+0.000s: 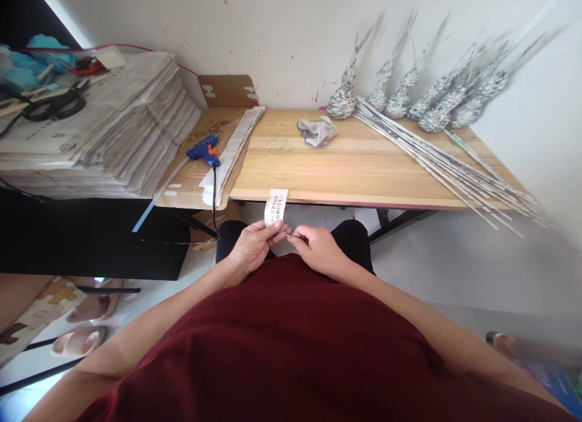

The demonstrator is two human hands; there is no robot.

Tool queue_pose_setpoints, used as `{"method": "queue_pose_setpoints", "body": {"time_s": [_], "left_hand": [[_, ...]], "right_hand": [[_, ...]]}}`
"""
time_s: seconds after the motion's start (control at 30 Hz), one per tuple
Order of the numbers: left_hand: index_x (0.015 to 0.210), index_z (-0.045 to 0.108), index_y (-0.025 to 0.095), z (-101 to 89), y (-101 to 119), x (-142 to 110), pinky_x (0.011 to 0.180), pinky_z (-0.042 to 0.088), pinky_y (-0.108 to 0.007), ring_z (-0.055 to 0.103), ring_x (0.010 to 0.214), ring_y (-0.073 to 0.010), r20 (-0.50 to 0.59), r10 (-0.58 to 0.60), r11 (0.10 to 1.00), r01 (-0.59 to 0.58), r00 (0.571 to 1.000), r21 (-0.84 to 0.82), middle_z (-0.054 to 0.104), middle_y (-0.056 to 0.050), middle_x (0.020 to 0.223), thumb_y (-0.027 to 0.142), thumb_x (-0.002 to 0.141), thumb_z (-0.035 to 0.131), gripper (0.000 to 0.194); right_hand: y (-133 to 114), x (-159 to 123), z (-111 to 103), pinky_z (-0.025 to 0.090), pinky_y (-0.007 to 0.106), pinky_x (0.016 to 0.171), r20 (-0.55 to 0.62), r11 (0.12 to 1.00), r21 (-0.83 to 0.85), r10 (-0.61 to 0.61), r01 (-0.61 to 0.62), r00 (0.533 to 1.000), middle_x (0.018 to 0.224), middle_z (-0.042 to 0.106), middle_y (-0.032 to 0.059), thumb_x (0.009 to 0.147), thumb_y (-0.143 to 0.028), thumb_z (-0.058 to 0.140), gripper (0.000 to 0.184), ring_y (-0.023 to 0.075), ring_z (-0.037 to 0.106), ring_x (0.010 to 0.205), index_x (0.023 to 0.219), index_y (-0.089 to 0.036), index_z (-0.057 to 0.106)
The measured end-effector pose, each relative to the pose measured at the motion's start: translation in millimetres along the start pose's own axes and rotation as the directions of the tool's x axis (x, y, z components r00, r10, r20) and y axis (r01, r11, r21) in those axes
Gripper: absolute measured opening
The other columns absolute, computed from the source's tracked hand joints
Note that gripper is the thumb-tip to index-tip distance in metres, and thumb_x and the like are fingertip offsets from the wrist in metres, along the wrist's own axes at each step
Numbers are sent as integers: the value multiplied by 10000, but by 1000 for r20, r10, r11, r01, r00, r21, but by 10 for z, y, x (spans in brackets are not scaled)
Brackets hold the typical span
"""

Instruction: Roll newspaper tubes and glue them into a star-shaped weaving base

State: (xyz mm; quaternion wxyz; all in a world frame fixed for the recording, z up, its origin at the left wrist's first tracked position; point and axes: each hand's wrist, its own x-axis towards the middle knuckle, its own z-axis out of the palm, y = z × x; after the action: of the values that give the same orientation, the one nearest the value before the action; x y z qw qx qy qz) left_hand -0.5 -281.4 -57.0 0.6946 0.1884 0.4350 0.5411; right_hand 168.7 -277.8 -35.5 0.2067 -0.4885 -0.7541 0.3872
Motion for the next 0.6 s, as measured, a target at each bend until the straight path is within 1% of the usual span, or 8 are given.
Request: {"method": "queue_pose_setpoints", "body": {"time_s": [0.1, 0.13, 0.2, 0.27, 0.33, 0.43, 0.53, 0.6], "left_hand": [[809, 701, 66, -15, -5, 9, 837, 556, -313, 701, 814, -194, -1, -6, 1000, 6, 1000, -12, 704, -89, 802, 193, 634, 824, 249], [810, 700, 66, -21, -7, 12, 841, 556, -317, 702, 816, -196, -1, -5, 1000, 5, 1000, -17, 705, -90, 805, 192, 634, 824, 249], [820, 700, 69, -30, -10, 19, 846, 556, -320, 701, 815, -191, 2, 6, 1000, -6, 1000, -24, 707, -92, 812, 194, 646, 817, 244], [832, 698, 75, -32, -6, 25, 844, 556, -314, 699, 816, -182, 5, 23, 999, -23, 1000, -28, 709, -91, 821, 197, 667, 805, 232], [844, 693, 80, -30, 1, 29, 840, 556, -308, 698, 820, -177, 5, 34, 999, -34, 999, -32, 710, -91, 833, 200, 685, 793, 222], [851, 680, 88, -30, 9, 30, 854, 553, -314, 700, 838, -183, -4, 42, 998, -43, 999, -47, 710, -90, 855, 196, 696, 785, 216], [848, 669, 89, -42, 6, 32, 871, 549, -326, 699, 851, -185, -2, 48, 997, -48, 999, -54, 707, -87, 857, 191, 705, 778, 207], [854, 665, 87, -50, 1, 34, 869, 550, -323, 698, 848, -182, -1, 50, 997, -50, 999, -51, 705, -87, 857, 189, 710, 774, 207]], "right_hand": [[27, 13, 2, 408, 268, 620, 100, 999, 29, 41, -44, 994, 699, 655, 9, 938, -398, 434, 332, 145, 583, 640, 716, -200, 581], [31, 17, 3, 415, 270, 633, 115, 998, 41, 44, -49, 992, 728, 669, 16, 944, -391, 420, 330, 149, 595, 658, 738, -201, 594], [26, 21, 4, 419, 273, 650, 80, 999, 45, 19, -23, 997, 787, 684, 20, 932, -377, 450, 266, 154, 601, 687, 815, -207, 616], [12, 23, -3, 409, 272, 648, -5, 999, 10, -34, 34, 999, 801, 676, 16, 902, -363, 512, 187, 152, 582, 684, 867, -212, 616], [1, 23, -14, 391, 269, 633, -55, 996, -41, -78, 75, 995, 753, 651, 7, 897, -357, 525, 176, 145, 552, 653, 839, -210, 605], [12, 22, -22, 369, 268, 606, -30, 993, -88, -75, 72, 997, 677, 622, 6, 936, -355, 450, 277, 140, 532, 612, 745, -202, 580], [34, 20, -7, 382, 267, 621, 26, 998, -57, -31, 32, 999, 717, 654, 19, 952, -335, 407, 300, 145, 568, 638, 772, -200, 605], [33, 18, 6, 390, 264, 628, 32, 1000, -25, -12, 12, 999, 742, 663, 17, 945, -346, 425, 268, 144, 578, 650, 819, -203, 613]]}}
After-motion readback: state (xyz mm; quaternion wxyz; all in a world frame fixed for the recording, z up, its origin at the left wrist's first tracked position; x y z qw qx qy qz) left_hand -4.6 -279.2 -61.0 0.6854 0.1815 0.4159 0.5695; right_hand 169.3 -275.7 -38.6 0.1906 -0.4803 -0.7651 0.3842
